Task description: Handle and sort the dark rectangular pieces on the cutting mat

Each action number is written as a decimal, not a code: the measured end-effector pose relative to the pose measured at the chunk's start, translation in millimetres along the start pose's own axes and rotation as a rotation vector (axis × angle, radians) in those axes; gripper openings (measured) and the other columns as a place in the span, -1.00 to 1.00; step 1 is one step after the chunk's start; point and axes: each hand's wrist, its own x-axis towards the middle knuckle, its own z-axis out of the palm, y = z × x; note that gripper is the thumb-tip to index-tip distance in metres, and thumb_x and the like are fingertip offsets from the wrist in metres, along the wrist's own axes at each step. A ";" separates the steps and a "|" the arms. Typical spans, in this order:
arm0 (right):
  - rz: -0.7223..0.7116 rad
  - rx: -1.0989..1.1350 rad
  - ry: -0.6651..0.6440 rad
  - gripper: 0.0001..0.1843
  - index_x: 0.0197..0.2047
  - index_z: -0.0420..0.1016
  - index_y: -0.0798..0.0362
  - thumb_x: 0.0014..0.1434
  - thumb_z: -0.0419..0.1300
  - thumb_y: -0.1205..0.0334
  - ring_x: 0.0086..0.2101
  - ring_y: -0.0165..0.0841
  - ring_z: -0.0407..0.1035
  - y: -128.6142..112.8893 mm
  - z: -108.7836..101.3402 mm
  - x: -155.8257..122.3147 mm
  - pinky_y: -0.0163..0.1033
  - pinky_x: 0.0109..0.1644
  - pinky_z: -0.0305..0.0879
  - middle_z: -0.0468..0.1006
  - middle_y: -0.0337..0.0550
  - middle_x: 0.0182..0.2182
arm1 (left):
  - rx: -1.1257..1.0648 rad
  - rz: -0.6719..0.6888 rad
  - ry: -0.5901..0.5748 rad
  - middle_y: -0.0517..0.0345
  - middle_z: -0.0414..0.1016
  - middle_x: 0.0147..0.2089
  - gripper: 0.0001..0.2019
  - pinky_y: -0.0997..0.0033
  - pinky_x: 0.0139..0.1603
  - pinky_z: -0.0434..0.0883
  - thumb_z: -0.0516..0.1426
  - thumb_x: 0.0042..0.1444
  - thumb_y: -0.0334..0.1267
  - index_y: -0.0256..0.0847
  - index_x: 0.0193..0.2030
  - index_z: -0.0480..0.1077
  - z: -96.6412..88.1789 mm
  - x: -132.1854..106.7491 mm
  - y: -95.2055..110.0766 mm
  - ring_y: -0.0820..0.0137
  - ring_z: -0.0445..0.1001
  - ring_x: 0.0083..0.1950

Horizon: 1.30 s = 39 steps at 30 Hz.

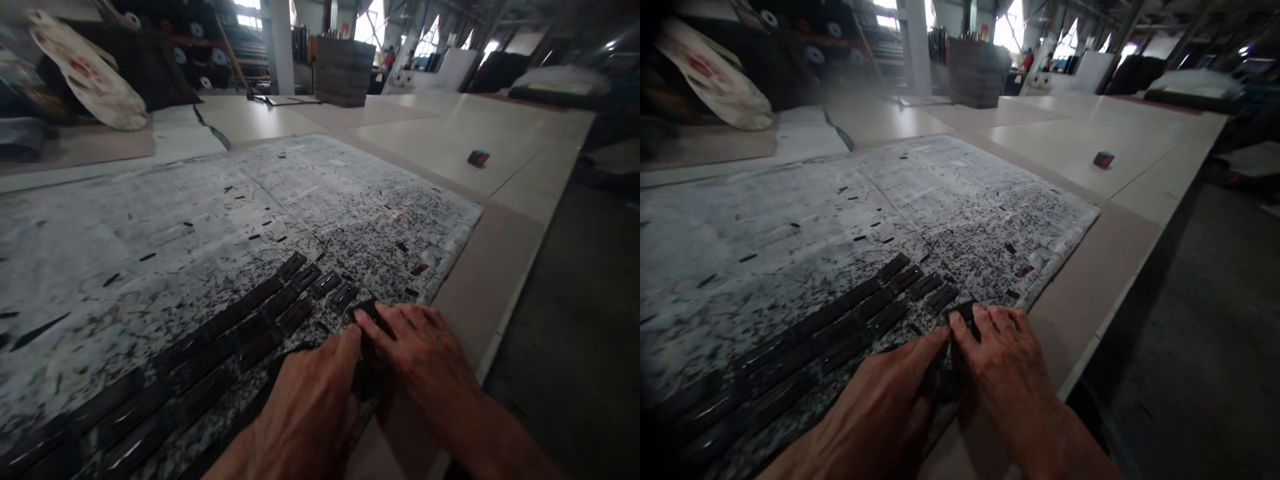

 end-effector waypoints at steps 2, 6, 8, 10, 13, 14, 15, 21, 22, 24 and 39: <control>0.041 0.045 -0.033 -0.56 0.07 0.42 -0.09 0.10 0.19 0.38 -0.13 -0.18 0.35 2.2 0.4 0.0 -0.06 -0.07 0.25 0.53 -0.10 -0.07 | -0.023 0.027 0.008 0.17 0.56 -0.19 -0.60 0.44 -0.14 0.44 -0.03 0.01 -0.50 -0.11 -0.03 0.37 -3.7 8.5 -1.4 0.37 0.53 -0.19; 0.132 0.222 -0.026 -0.65 -0.02 0.48 -0.12 0.18 0.07 0.39 -0.05 -0.18 0.32 9.4 -2.7 -2.0 -0.02 0.00 0.26 0.47 -0.06 -0.01 | -0.121 -0.001 0.214 0.10 0.53 -0.02 -0.63 0.45 0.00 0.39 -0.04 0.12 -0.42 -0.22 0.05 0.35 -10.3 14.6 2.5 0.39 0.51 -0.05; 0.196 0.380 0.057 -0.70 -0.04 0.49 -0.05 0.23 0.03 0.30 0.00 -0.17 0.29 9.7 -8.0 -2.4 0.04 0.07 0.21 0.44 -0.01 0.02 | -0.165 -0.048 0.289 0.08 0.54 -0.03 -0.67 0.45 0.01 0.39 -0.04 0.16 -0.37 -0.27 0.04 0.36 -12.3 15.1 5.7 0.39 0.51 -0.05; 0.283 0.657 0.051 -0.69 -0.01 0.47 0.00 0.23 0.06 0.17 -0.03 -0.20 0.33 5.4 -14.4 -1.2 -0.01 0.07 0.25 0.46 -0.01 -0.01 | -0.198 -0.069 0.310 0.08 0.54 -0.04 -0.67 0.46 -0.01 0.40 -0.04 0.18 -0.35 -0.28 0.05 0.35 -13.4 15.3 8.0 0.41 0.52 -0.08; 0.402 1.194 -0.208 -0.66 -0.03 0.48 0.03 0.15 0.16 0.09 -0.25 -0.31 0.45 -7.0 -20.1 3.5 -0.21 -0.16 0.38 0.57 -0.10 -0.20 | -0.230 -0.076 0.306 0.11 0.56 -0.10 -0.66 0.49 -0.08 0.43 -0.02 0.18 -0.34 -0.26 0.09 0.32 -13.5 15.2 9.0 0.43 0.53 -0.15; 0.444 1.324 -0.289 -0.70 -0.09 0.50 0.05 0.13 0.18 0.10 -0.33 -0.34 0.45 -11.0 -20.2 5.3 -0.27 -0.25 0.38 0.58 -0.14 -0.29 | -0.235 -0.082 0.303 0.12 0.56 -0.11 -0.66 0.50 -0.09 0.43 -0.01 0.18 -0.34 -0.26 0.09 0.32 -13.2 15.0 9.0 0.44 0.53 -0.17; 0.482 1.410 -0.339 -0.74 -0.18 0.53 0.07 0.11 0.19 0.12 -0.39 -0.37 0.43 -14.2 -19.4 6.8 -0.31 -0.31 0.36 0.57 -0.17 -0.37 | -0.237 -0.086 0.303 0.11 0.56 -0.11 -0.66 0.50 -0.09 0.43 -0.01 0.18 -0.34 -0.26 0.09 0.32 -12.7 14.7 8.9 0.43 0.53 -0.16; 0.498 1.375 -0.370 -0.80 -0.39 0.46 0.10 0.11 0.16 0.14 -0.52 -0.48 0.27 -1.5 -9.6 15.1 -0.39 -0.47 0.19 0.41 -0.30 -0.56 | -0.209 -0.128 0.315 0.06 0.53 -0.05 -0.68 0.39 0.02 0.39 -0.01 0.19 -0.30 -0.25 0.07 0.34 -11.6 14.4 6.7 0.37 0.50 -0.06; 0.476 1.321 -0.358 -0.80 -0.39 0.44 0.10 0.12 0.15 0.13 -0.53 -0.48 0.26 5.6 -8.4 17.9 -0.39 -0.48 0.17 0.40 -0.31 -0.56 | -0.202 -0.122 0.325 0.07 0.54 -0.06 -0.68 0.39 0.02 0.39 -0.01 0.19 -0.31 -0.25 0.07 0.35 -12.2 14.8 5.3 0.38 0.50 -0.07; 0.431 1.195 -0.313 -0.82 -0.39 0.41 0.08 0.13 0.13 0.15 -0.54 -0.48 0.26 21.0 -6.0 25.7 -0.40 -0.50 0.15 0.38 -0.33 -0.58 | -0.196 -0.089 0.347 0.09 0.55 -0.11 -0.69 0.42 0.00 0.40 -0.04 0.18 -0.36 -0.26 0.04 0.36 -13.9 15.6 1.1 0.40 0.51 -0.11; 0.002 0.854 -0.437 -0.82 -0.29 0.50 0.04 0.16 0.05 0.31 -0.45 -0.47 0.32 51.5 3.4 80.5 -0.40 -0.39 0.17 0.50 -0.31 -0.46 | 0.390 0.100 -0.118 0.04 0.54 -0.22 -0.39 0.40 -0.43 0.39 -0.10 0.02 -0.50 -0.25 0.28 0.03 -17.1 0.1 -8.1 0.29 0.49 -0.30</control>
